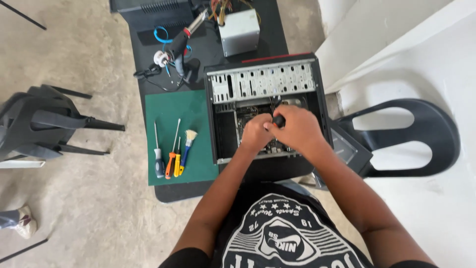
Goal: Disassembling a desktop computer by removing the power supply, unplugging cables, and extracting RAM sticks using a screwdriver.
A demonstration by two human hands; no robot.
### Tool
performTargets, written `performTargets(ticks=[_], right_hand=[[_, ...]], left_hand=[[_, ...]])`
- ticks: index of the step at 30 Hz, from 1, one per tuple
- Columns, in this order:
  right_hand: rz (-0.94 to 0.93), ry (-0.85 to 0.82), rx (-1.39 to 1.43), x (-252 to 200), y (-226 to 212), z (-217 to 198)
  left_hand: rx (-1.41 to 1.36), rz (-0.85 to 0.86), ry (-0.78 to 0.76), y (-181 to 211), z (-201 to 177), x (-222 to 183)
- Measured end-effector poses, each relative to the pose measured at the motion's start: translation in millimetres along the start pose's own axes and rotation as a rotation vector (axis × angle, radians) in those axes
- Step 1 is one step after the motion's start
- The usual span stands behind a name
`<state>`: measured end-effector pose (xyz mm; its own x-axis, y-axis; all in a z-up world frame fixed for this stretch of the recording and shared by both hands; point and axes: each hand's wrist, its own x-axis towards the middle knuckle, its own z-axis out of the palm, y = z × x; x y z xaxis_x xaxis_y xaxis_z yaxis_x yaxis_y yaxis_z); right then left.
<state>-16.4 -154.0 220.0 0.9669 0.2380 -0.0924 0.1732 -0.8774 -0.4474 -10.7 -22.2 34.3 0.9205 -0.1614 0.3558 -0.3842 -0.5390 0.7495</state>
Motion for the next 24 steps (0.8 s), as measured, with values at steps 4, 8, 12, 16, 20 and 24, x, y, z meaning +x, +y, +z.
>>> performTargets(ticks=[4, 8, 12, 16, 20, 24], right_hand=[[-0.022, -0.004, 0.026, -2, -2, 2], [0.002, 0.025, 0.011, -2, 13, 13], [-0.039, 0.067, 0.039, -4, 9, 7], [-0.027, 0.062, 0.068, -5, 1, -4], [-0.032, 0.014, -0.005, -3, 13, 3], [-0.006, -0.020, 0.081, -8, 5, -4]], left_hand=[[-0.140, -0.002, -0.214, -13, 20, -10], [-0.265, 0.037, -0.223, -24, 23, -27], [-0.127, 0.037, -0.085, -21, 22, -22], [0.076, 0.030, 0.101, -24, 37, -14], [0.099, 0.180, 0.062, 4, 13, -4], [-0.216, 0.052, -0.145, 16, -7, -13]])
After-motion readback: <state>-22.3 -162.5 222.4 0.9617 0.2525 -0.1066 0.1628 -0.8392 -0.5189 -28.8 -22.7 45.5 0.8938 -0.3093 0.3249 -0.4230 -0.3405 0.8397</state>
